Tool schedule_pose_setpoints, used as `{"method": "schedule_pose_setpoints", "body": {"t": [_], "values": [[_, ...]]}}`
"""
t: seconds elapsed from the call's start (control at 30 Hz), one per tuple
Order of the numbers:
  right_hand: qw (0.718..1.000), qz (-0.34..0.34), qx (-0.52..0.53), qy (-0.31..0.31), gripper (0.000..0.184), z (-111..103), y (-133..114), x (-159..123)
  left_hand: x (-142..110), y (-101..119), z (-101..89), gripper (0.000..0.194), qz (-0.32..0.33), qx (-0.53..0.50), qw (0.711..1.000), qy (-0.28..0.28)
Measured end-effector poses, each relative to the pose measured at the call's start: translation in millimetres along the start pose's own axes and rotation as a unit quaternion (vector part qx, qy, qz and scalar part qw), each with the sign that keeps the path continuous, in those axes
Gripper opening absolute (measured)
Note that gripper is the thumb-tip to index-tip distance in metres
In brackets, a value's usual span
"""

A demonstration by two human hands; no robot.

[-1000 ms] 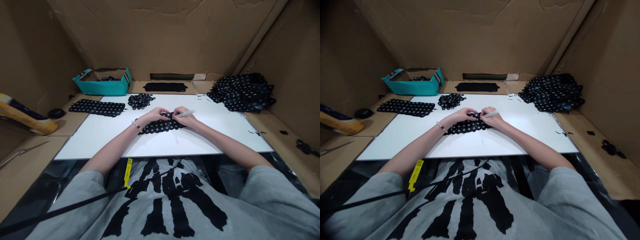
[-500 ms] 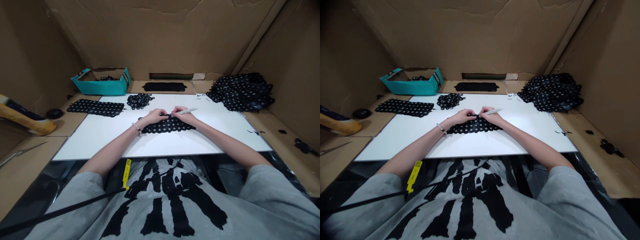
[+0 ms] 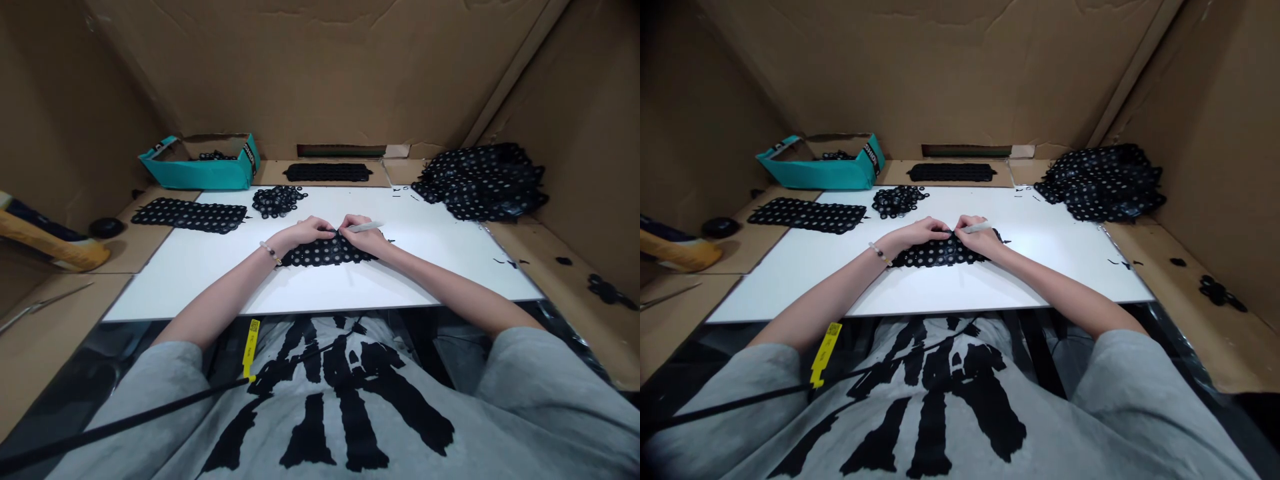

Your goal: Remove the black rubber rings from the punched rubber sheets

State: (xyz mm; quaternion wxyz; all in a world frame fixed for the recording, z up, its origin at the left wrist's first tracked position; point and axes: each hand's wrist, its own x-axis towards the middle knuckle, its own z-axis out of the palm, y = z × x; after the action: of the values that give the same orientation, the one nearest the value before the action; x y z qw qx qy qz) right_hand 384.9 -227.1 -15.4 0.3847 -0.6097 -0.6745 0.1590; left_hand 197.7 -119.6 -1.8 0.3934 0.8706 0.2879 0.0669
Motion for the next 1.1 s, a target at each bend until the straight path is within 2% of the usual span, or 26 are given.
{"method": "schedule_pose_setpoints", "body": {"t": [0.13, 0.27, 0.43, 0.57, 0.67, 0.87, 1.1], "values": [[0.999, -0.012, -0.023, 0.02, 0.014, 0.0, -0.5, 1.2, -2.8, 2.8, -4.1, 0.047, 0.025, -0.015, 0.999, -0.035], [0.998, 0.009, 0.059, -0.004, 0.012, -8.0, 3.7, 4.5, -2.9, 5.2, -0.1, 0.054, 0.016, 0.048, 0.999, 0.02], [0.988, 0.056, 0.134, -0.053, 0.012, -15.2, 4.6, 5.0, 2.7, -0.2, 5.9, 0.052, 0.037, 0.014, 0.999, 0.035], [0.989, 0.053, 0.125, -0.062, 0.011, -14.9, 2.2, 3.3, 4.0, -0.8, 5.8, 0.054, 0.024, 0.01, 0.999, 0.042], [0.989, 0.047, 0.123, -0.065, 0.011, -14.3, 2.2, 2.4, 1.8, 2.3, 4.4, 0.047, 0.021, 0.028, 0.999, 0.027], [0.993, 0.019, 0.104, -0.06, 0.011, -15.3, 2.5, 0.6, -3.4, 9.9, 2.8, 0.041, 0.01, 0.045, 0.998, 0.032], [0.997, 0.006, 0.051, -0.061, 0.011, -12.3, -6.6, -3.5, -4.0, 7.5, -0.2, 0.039, -0.028, -0.019, 0.999, -0.026]]}}
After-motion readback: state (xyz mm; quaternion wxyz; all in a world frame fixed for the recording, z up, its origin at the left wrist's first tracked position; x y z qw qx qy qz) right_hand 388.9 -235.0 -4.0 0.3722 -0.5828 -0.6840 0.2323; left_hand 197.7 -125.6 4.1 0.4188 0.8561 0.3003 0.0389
